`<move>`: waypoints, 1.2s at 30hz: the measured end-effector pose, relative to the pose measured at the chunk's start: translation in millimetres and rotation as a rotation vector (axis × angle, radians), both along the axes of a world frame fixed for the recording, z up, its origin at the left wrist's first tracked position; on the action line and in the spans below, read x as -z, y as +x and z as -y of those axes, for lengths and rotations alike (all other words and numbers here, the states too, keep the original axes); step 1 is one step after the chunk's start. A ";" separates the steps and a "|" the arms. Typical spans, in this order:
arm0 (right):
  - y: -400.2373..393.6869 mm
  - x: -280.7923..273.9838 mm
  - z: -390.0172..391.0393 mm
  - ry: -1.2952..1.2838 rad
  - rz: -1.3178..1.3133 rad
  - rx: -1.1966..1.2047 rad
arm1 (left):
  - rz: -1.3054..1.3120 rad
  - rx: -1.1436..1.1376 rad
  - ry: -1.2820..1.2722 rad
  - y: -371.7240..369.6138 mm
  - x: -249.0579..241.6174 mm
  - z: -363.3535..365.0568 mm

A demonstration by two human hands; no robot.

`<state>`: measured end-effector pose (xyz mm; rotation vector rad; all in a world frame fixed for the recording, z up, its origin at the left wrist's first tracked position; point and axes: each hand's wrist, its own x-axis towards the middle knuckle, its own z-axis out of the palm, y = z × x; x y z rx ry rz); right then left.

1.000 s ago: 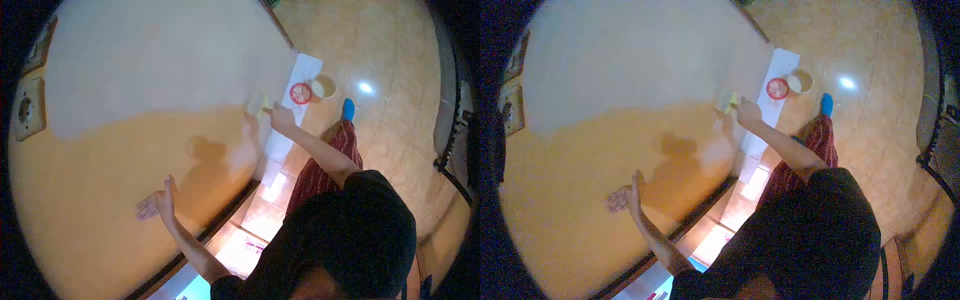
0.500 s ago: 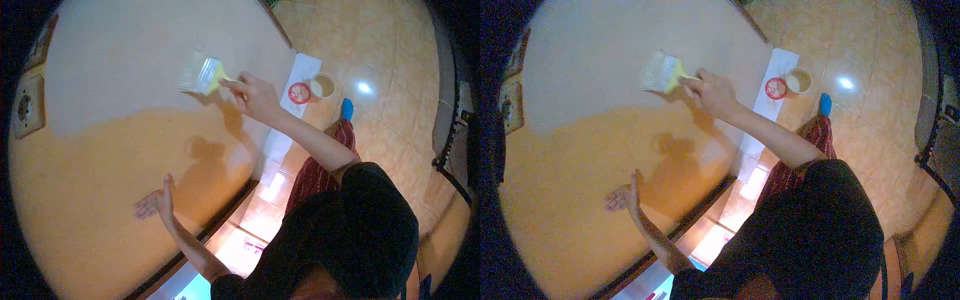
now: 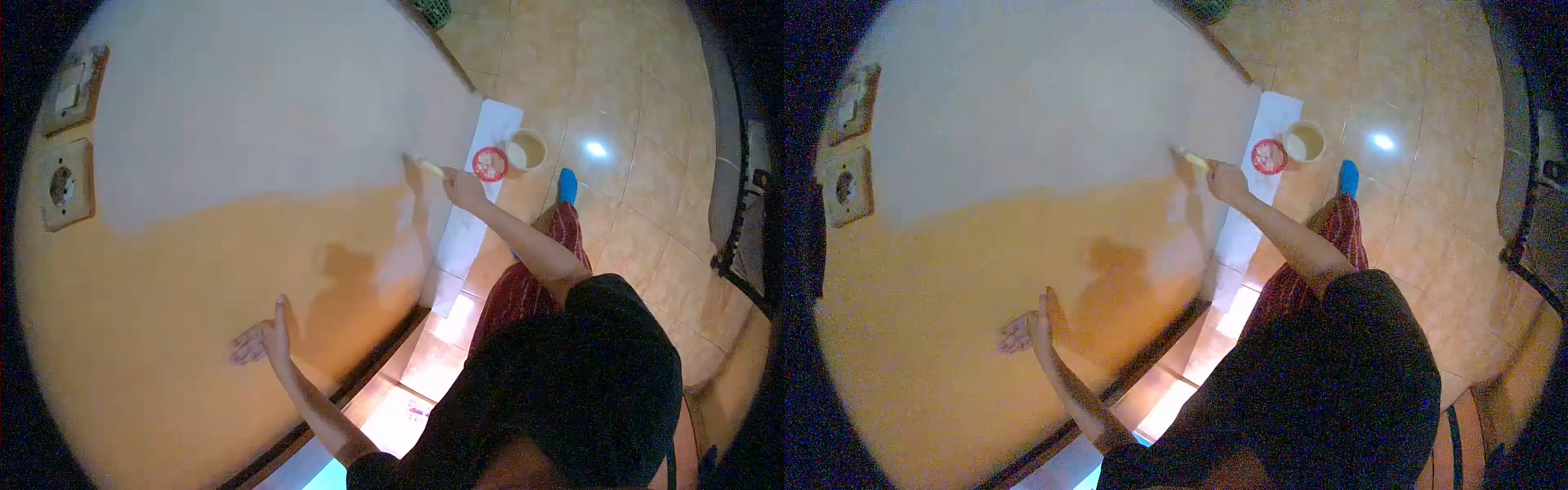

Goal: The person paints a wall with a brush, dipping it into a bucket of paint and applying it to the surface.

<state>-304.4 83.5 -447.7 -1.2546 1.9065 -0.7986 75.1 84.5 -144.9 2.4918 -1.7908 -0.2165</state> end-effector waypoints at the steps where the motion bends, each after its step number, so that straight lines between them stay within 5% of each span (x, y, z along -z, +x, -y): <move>1: -1.7 13.2 5.7 -0.007 0.110 0.061 | -0.001 0.003 -0.005 -6.2 -4.7 0.2; 3: -9.8 22.3 19.7 -0.010 0.225 0.119 | -0.304 -0.107 0.263 -24.4 -20.9 -5.6; 6: -11.5 19.2 59.2 -0.116 0.291 -0.110 | -0.096 -0.047 0.065 -47.0 0.9 -4.6; 8: -21.6 -31.8 62.8 -0.215 0.319 -0.086 | -0.074 -0.032 0.043 -49.0 -0.7 -8.8; 10: -26.1 -81.0 50.8 -0.185 0.768 0.072 | -0.046 -0.008 0.010 -43.4 0.4 -6.9; 13: -44.6 -142.4 24.8 -0.264 0.933 -0.012 | -0.019 -0.006 -0.012 -32.6 4.2 -9.9; 20: -20.2 -62.3 50.1 -0.270 0.622 -0.034 | 0.013 -0.133 0.196 -22.6 -1.7 2.5; 23: -21.6 -44.5 37.2 -0.065 0.594 0.033 | 0.114 -0.214 0.240 -48.8 -9.0 -1.8; 25: -26.2 -34.6 34.3 -0.077 0.281 0.034 | 0.228 -0.277 0.254 -33.4 1.6 1.8; 28: -27.2 -32.4 30.0 -0.044 0.121 0.077 | 0.585 -0.131 -0.129 12.9 30.4 -4.1; 30: -19.2 -59.8 40.2 -0.054 0.144 0.050 | 0.099 -0.092 0.050 -32.4 0.9 -9.1; 36: -15.2 -144.5 23.6 -0.278 0.599 0.008 | 0.051 -0.109 0.098 -65.1 -11.6 -3.4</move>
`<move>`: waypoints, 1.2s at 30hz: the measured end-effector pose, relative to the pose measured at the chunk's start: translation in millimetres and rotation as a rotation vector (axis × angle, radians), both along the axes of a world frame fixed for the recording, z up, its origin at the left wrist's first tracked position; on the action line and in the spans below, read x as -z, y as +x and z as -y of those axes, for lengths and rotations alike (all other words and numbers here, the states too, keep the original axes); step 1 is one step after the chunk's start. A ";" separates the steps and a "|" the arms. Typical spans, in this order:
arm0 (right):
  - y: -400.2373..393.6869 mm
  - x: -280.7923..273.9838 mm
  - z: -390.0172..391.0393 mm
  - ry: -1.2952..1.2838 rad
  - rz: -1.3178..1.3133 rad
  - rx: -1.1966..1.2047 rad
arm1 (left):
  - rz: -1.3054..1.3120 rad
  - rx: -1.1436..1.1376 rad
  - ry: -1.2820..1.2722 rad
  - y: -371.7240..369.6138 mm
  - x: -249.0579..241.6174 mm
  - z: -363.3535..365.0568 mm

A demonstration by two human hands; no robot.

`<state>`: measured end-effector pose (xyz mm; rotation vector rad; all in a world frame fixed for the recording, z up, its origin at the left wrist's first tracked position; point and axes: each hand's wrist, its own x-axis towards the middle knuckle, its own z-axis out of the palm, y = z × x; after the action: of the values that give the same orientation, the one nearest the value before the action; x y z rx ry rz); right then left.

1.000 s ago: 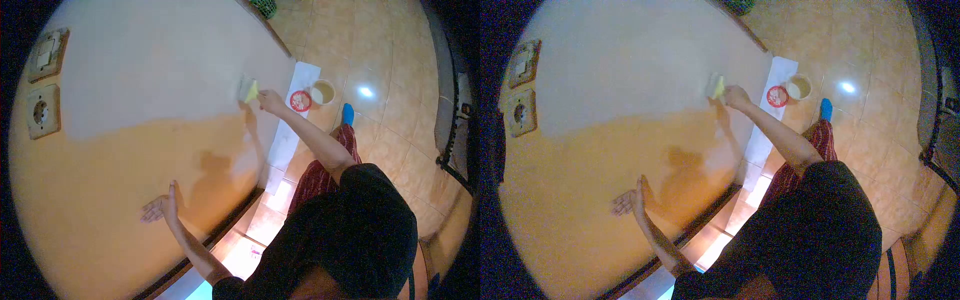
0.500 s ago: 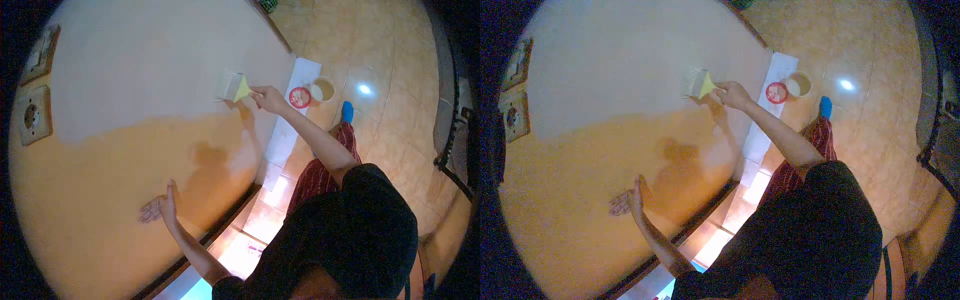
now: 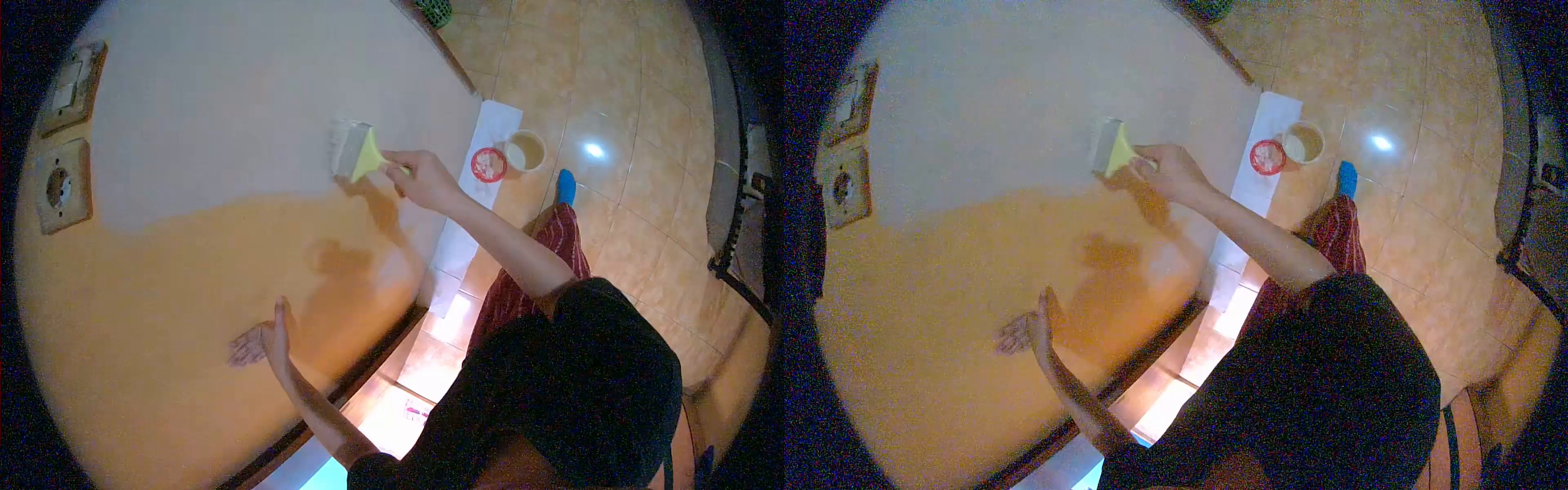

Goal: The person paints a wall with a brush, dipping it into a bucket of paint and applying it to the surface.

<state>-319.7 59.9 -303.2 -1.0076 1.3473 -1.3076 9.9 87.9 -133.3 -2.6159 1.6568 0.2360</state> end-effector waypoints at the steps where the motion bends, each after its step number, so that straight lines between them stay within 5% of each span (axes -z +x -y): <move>1: -3.2 -5.2 -6.2 -0.107 0.141 -0.011 | -0.050 0.026 -0.025 -5.3 0.1 -2.4; 4: -2.2 -24.2 -9.6 -0.161 0.134 -0.044 | -0.116 0.059 -0.034 -1.6 -1.6 -5.5; 9: 19.7 80.4 13.8 -0.056 -0.020 -0.001 | 0.058 0.039 -0.033 27.7 7.6 -1.9; 12: 26.6 102.8 7.4 0.022 -0.041 0.003 | -0.169 -0.160 0.424 8.4 -35.0 16.8; 15: 11.3 116.7 7.1 0.197 -0.196 -0.014 | 0.192 0.009 0.078 61.8 18.4 7.0; 19: -0.8 117.7 10.7 0.386 -0.503 -0.034 | 0.139 -0.005 0.044 56.1 18.1 6.5; 21: 0.9 108.0 22.0 0.262 -0.475 -0.028 | -0.238 0.122 -0.063 -3.2 -1.8 -7.8; 23: 4.2 72.5 30.3 0.149 -0.448 -0.016 | -0.179 0.099 -0.019 10.7 2.5 -4.5; 25: 0.9 14.1 18.9 0.119 -0.131 -0.008 | -0.115 0.086 -0.003 34.3 9.4 -0.8; 28: -3.7 -0.8 4.0 -0.127 0.037 0.081 | -0.060 0.082 -0.035 51.7 14.3 -0.5; 32: -26.4 -34.5 14.4 -0.136 0.251 0.013 | -0.109 0.080 -0.014 62.1 12.7 -0.3; 34: -18.2 13.7 38.4 -0.140 0.196 -0.034 | -0.143 0.088 0.006 72.4 19.1 -1.9; 36: -14.9 47.5 37.6 -0.062 0.102 -0.100 | 0.428 0.037 -0.150 75.6 32.3 -1.0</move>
<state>-334.6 22.4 -350.7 -1.0238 1.1718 -1.3148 85.6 88.8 -165.6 -2.4925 1.6157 -0.4349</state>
